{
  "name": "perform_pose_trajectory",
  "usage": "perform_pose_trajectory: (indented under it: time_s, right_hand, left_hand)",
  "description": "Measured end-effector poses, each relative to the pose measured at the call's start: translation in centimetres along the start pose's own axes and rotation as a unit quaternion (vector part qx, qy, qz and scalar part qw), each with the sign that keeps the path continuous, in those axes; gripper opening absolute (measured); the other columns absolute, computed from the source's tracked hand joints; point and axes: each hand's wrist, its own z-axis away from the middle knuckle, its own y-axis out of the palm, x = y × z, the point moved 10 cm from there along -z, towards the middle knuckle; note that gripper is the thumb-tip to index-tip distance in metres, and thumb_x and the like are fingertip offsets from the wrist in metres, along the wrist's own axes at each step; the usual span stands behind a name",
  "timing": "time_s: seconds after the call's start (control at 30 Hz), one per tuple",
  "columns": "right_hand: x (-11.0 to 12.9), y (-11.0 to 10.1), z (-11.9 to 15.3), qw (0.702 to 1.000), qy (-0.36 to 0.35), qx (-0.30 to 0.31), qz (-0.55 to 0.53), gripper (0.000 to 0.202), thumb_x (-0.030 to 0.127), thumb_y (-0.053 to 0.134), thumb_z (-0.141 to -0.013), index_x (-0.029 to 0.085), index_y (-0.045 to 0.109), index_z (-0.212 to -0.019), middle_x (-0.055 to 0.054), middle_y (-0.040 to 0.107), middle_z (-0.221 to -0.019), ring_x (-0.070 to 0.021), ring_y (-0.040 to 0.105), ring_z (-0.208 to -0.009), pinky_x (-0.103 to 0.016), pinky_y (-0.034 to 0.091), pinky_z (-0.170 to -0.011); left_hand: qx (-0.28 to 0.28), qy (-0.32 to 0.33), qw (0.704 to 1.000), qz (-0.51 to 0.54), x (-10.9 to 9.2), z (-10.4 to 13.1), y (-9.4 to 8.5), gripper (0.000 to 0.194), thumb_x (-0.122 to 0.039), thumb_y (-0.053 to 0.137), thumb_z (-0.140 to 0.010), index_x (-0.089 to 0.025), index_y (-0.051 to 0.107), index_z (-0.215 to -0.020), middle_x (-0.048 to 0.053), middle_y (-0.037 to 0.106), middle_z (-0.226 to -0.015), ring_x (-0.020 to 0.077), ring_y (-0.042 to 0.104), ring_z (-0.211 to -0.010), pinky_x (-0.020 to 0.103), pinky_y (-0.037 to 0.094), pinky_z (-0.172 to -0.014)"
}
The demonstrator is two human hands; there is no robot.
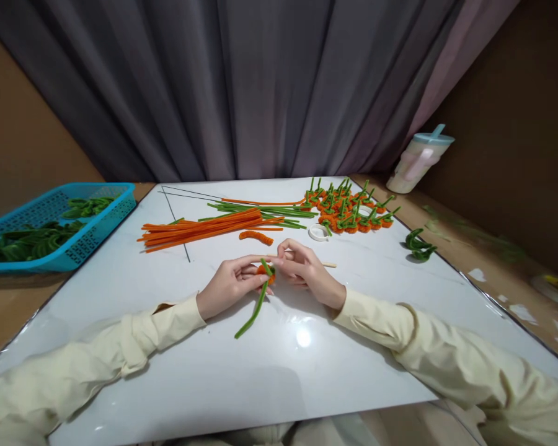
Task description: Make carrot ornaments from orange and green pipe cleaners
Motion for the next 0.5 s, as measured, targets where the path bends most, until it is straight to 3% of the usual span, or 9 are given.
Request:
perform_pose_trajectory:
  time_s: [0.07, 0.13, 0.23, 0.33, 0.5]
  right_hand:
    - [1.9, -0.3, 0.6, 0.987, -0.084, -0.042, 0.130, 0.030, 0.042, 0.059, -0.076, 0.019, 0.040, -0.069, 0.009, 0.033, -0.052, -0.0049, 0.026, -0.044, -0.019, 0.022, -0.042]
    - [3.1, 0.2, 1.3, 0.952, -0.133, -0.066, 0.267, 0.038, 0.043, 0.060, -0.075, 0.018, 0.038, -0.057, 0.007, 0.032, -0.049, -0.0054, 0.029, -0.046, -0.020, 0.024, -0.046]
    - [3.0, 1.2, 1.6, 0.905, -0.125, -0.067, 0.402, 0.040, 0.039, 0.053, -0.081, 0.017, 0.038, -0.051, 0.006, 0.034, -0.046, -0.0058, 0.031, -0.045, -0.021, 0.023, -0.048]
    - [2.1, 1.8, 1.5, 0.888, -0.085, -0.055, 0.448, 0.032, 0.028, 0.043, -0.086, 0.017, 0.044, -0.056, 0.005, 0.039, -0.046, -0.0068, 0.034, -0.044, -0.022, 0.023, -0.049]
    - [1.5, 1.6, 1.4, 0.907, -0.070, -0.067, 0.409, 0.015, 0.016, 0.041, -0.080, 0.017, 0.047, -0.066, 0.005, 0.043, -0.051, -0.0084, 0.039, -0.047, -0.021, 0.027, -0.052]
  left_hand:
    - [-0.005, 0.010, 0.999, -0.038, 0.0, 0.0, -0.1, 0.034, -0.024, 0.059, -0.076, -0.011, 0.058, -0.108, 0.006, 0.068, -0.082, 0.0182, 0.067, -0.070, 0.029, 0.054, -0.069]
    - [-0.020, 0.038, 0.993, -0.107, -0.3, 0.1, -0.3, 0.033, -0.023, 0.057, -0.076, -0.010, 0.061, -0.106, 0.006, 0.069, -0.083, 0.0182, 0.067, -0.070, 0.027, 0.054, -0.068]
    - [-0.051, 0.096, 0.967, -0.230, -1.3, 0.5, -0.4, 0.028, -0.017, 0.055, -0.074, -0.012, 0.066, -0.100, 0.005, 0.070, -0.084, 0.0164, 0.065, -0.071, 0.023, 0.052, -0.067]
    - [-0.077, 0.130, 0.947, -0.284, -1.9, 0.8, -0.4, 0.027, -0.014, 0.053, -0.075, -0.013, 0.066, -0.099, 0.003, 0.070, -0.080, 0.0135, 0.064, -0.068, 0.020, 0.051, -0.065]
    - [-0.088, 0.157, 0.940, -0.289, -2.4, 1.0, -0.4, 0.025, -0.018, 0.053, -0.079, -0.016, 0.065, -0.101, 0.002, 0.070, -0.088, 0.0116, 0.064, -0.074, 0.017, 0.052, -0.071]
